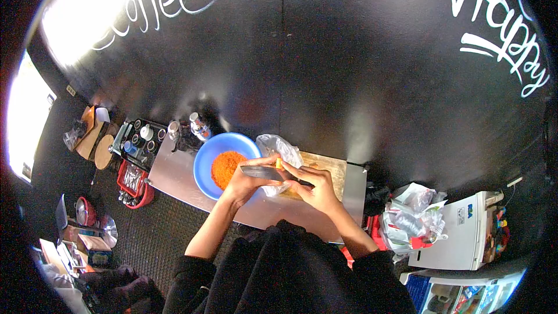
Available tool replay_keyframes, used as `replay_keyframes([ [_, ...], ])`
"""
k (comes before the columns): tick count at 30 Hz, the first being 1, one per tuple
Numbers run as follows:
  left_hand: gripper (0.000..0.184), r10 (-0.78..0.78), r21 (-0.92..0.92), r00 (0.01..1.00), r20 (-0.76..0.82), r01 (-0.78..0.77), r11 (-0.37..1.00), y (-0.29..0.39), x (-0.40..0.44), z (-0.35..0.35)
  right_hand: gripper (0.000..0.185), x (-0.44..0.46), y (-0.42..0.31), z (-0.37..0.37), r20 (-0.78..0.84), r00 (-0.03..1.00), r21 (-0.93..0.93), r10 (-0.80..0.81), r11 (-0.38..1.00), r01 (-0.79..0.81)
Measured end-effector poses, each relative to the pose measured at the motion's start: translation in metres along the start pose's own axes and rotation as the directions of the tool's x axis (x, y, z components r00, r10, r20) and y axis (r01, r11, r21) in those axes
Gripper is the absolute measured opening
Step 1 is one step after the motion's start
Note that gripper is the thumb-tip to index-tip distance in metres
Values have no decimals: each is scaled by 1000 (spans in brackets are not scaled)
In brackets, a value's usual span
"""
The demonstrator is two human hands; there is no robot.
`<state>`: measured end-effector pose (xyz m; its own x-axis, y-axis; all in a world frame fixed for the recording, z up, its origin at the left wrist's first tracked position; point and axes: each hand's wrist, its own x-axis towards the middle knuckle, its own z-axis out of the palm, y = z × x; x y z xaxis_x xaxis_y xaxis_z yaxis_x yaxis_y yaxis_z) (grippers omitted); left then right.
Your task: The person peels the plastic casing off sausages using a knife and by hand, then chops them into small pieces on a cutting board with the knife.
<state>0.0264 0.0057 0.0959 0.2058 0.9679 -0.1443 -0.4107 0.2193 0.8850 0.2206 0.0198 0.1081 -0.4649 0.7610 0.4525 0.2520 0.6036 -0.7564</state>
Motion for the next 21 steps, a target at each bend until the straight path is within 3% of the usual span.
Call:
replay_keyframes([
  [4,49,49,215,999,-3,-47,975,3,0,2,41,-4,9,1,7,1000,-159,-22,987,23],
  [8,46,97,354,995,11,-95,930,11,-2,9,41,-5,11,6,-92,977,-235,-191,958,165],
  [12,44,115,390,993,0,-106,915,10,-3,13,40,-5,11,9,-162,935,-365,-314,900,239],
  [16,41,182,331,982,52,-189,925,-1,3,5,37,-4,10,18,-249,899,-357,-359,897,260],
  [18,39,202,321,975,97,-222,920,-2,4,4,34,-7,10,25,-285,957,2,-50,999,53],
  [19,41,153,203,986,64,-163,966,-2,3,5,28,-1,16,33,-382,919,107,-97,983,148],
  [20,42,101,78,994,39,-104,992,-2,4,5,28,-2,16,32,-380,920,108,-97,983,149],
  [21,44,105,77,993,45,-108,991,-2,5,5,27,-3,14,29,-233,950,473,206,878,-74],
])
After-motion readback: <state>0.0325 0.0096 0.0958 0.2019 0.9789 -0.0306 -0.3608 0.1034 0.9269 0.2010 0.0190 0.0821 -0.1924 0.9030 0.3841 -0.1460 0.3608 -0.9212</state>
